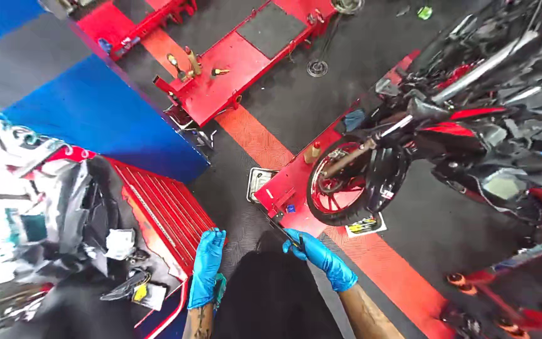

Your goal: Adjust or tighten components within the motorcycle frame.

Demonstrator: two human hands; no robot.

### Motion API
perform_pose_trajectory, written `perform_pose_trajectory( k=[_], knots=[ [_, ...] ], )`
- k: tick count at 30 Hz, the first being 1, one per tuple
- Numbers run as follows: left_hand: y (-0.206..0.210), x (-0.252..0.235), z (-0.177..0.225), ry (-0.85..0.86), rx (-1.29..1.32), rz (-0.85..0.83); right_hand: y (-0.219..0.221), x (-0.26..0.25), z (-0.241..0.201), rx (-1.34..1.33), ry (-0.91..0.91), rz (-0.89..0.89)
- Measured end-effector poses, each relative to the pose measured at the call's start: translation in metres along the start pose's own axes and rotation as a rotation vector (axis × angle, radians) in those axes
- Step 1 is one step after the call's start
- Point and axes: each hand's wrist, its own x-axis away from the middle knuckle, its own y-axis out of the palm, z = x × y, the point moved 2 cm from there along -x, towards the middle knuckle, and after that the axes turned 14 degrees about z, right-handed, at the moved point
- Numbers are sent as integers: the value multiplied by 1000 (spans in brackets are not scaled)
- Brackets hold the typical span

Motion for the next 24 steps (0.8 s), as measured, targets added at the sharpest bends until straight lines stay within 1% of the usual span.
perform_pose_trajectory(
  k=[3,6,8,10,12,13,15,16,17,18,19,20,22,24],
  knots=[
    [21,-30,11,-43,28,42,-5,-23,-26,49,-49,3],
    [43,-67,20,-58,41,104,-9,-52,-64,77,-143,-86],
    [56,-98,28,-60,24,124,-6,-82,-98,92,-152,-44],
    [72,-137,40,-56,25,105,-4,-124,-133,70,-140,54],
    [89,-180,68,-11,6,53,6,-177,-165,-72,-149,124],
    [101,-201,85,21,-24,7,10,-204,-182,-159,-148,127],
    [143,-250,129,61,-88,-66,14,-254,-223,-328,-157,115],
    [166,-272,151,55,-110,-101,16,-270,-243,-397,-156,112],
    [197,-299,168,49,-125,-158,13,-285,-267,-443,-182,116],
    [230,-324,182,34,-134,-221,9,-294,-291,-470,-211,126],
    [257,-336,200,19,-161,-267,12,-296,-309,-491,-224,129],
    [292,-348,214,-1,-165,-301,10,-298,-332,-502,-244,133],
    [376,-376,219,-91,-109,-363,-15,-301,-377,-505,-334,159],
    [453,-403,217,-218,-97,-447,-40,-303,-408,-539,-420,210]
  ],
)
